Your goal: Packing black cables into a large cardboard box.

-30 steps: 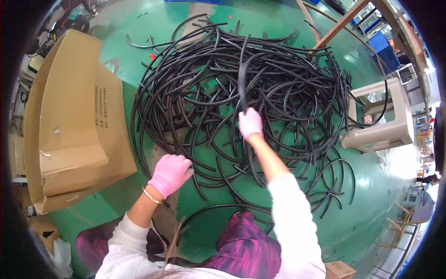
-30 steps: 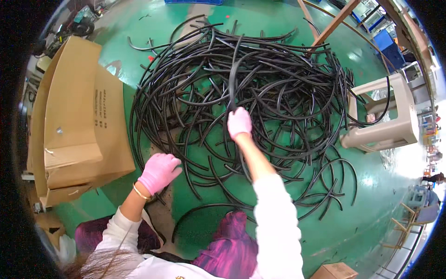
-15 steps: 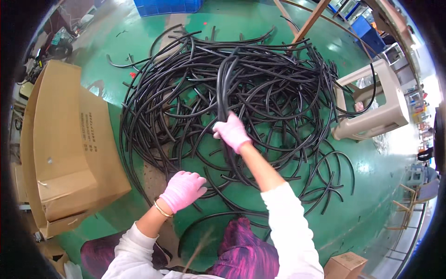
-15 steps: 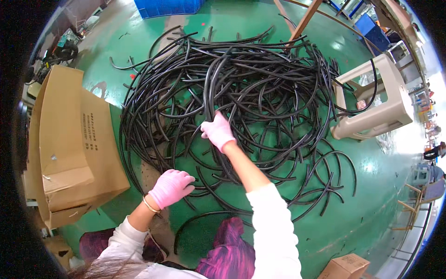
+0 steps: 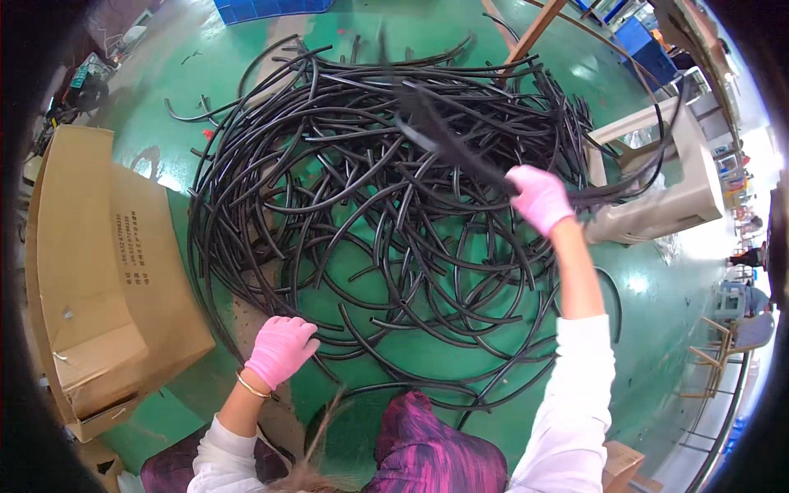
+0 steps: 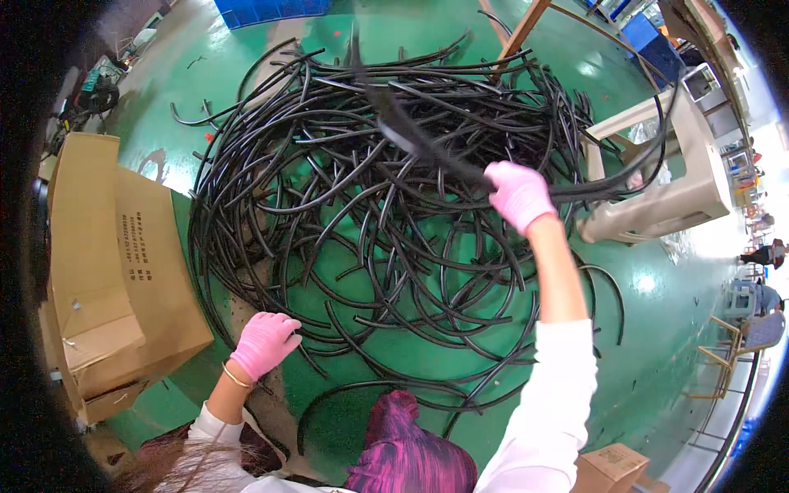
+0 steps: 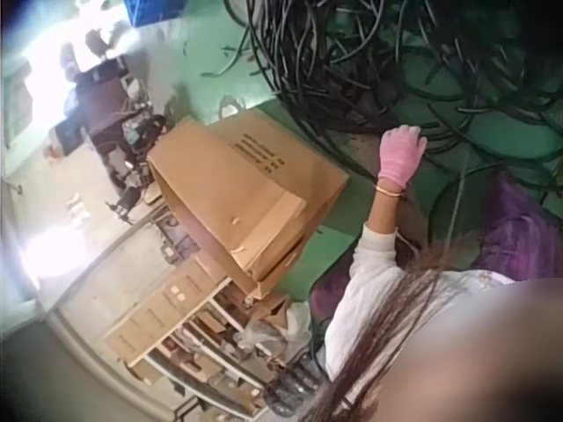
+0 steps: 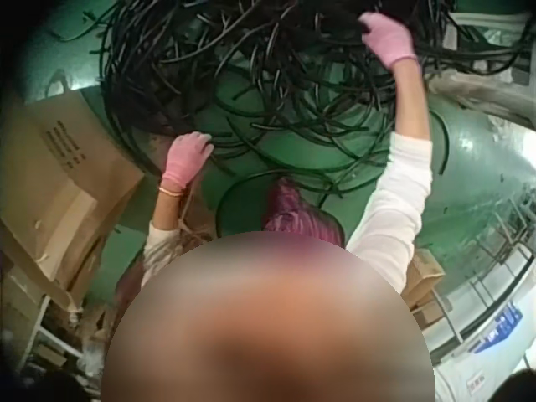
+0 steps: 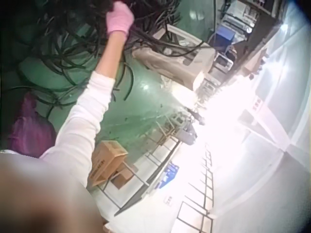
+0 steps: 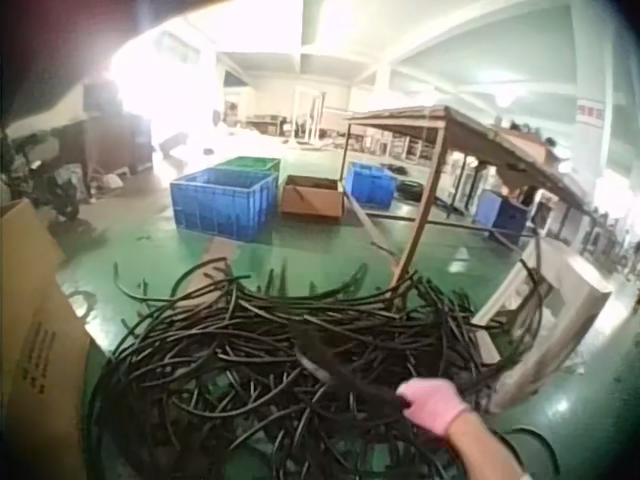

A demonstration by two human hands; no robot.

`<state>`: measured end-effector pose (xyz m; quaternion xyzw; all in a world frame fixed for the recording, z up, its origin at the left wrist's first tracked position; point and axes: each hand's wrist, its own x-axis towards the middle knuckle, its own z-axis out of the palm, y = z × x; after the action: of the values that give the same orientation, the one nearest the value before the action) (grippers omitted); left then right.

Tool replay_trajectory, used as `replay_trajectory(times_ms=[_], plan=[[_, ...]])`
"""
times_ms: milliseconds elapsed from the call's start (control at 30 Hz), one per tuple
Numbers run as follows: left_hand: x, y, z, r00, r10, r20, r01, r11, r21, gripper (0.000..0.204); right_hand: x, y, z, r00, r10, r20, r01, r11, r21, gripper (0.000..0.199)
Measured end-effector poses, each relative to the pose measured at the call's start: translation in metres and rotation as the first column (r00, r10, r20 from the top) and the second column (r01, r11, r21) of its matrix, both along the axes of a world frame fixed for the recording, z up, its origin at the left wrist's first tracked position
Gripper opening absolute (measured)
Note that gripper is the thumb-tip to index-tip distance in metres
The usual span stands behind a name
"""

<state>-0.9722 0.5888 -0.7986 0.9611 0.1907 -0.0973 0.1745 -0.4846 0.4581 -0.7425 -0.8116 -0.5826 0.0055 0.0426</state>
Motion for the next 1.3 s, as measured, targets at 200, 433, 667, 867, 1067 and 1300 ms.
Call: replay_trajectory(times_ms=[200,433,667,867,1067,1300], plan=[[0.018,0.001,0.000,0.997,-0.030,-0.072,0.025,0.997,-0.067,0.024,0.015,-0.028,-0.134,0.995,-0.075,-0.064,0.061,0.980,-0.190,0.044],[0.113,0.082,-0.052,0.885,0.053,0.463,-0.222,0.921,0.320,0.045,-0.009,-0.040,-0.089,0.992,-0.076,0.105,0.099,0.967,-0.234,0.027],[0.140,0.124,-0.080,0.965,0.164,0.205,-0.216,0.939,0.267,0.032,-0.094,0.000,0.060,0.997,-0.007,-0.077,0.039,0.905,0.425,0.027],[0.126,0.035,-0.020,0.933,-0.152,0.327,0.062,0.961,0.268,0.008,-0.174,0.061,0.006,0.839,0.338,-0.427,-0.347,0.936,0.059,0.019],[0.014,-0.003,-0.019,0.923,-0.298,0.244,0.319,0.946,-0.052,0.028,-0.243,0.010,-0.070,0.716,0.222,-0.662,-0.561,0.747,-0.356,0.026],[0.047,0.002,0.073,0.925,-0.194,0.326,0.175,0.981,0.089,0.028,-0.199,-0.073,0.051,0.945,0.127,-0.301,-0.196,0.958,-0.210,0.020]])
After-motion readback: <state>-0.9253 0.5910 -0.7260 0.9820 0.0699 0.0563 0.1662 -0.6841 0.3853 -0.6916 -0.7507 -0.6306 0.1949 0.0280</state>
